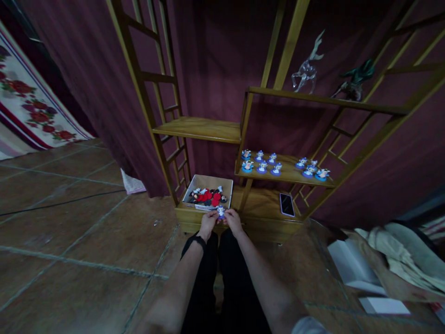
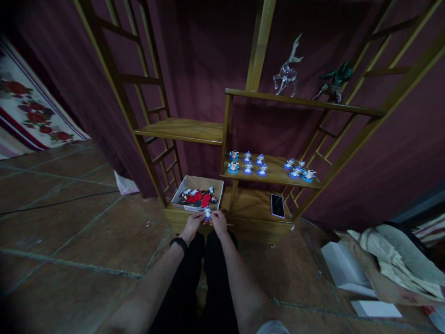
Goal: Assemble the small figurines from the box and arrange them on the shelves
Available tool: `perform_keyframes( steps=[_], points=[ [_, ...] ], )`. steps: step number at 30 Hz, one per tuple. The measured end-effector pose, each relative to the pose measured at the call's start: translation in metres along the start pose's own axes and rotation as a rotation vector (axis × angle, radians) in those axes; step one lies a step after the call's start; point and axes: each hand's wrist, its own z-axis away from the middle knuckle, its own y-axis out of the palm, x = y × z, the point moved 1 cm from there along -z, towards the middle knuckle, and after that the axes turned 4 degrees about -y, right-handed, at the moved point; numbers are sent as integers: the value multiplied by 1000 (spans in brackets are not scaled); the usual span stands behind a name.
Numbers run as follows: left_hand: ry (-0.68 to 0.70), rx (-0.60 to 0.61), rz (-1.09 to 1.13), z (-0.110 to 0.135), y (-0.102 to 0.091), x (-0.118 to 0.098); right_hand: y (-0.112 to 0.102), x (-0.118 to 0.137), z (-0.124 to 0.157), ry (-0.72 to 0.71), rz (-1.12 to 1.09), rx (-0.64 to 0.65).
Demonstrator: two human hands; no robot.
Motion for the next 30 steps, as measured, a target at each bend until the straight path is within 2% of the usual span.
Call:
perform_keyframes(
  steps=[16,30],
  points=[
    [-19,0,12,1,-4,2,-1,-2,0,2,11,12],
    [29,-93,-40,2,-6,4,2,-1,1,-6,16,19]
  ],
)
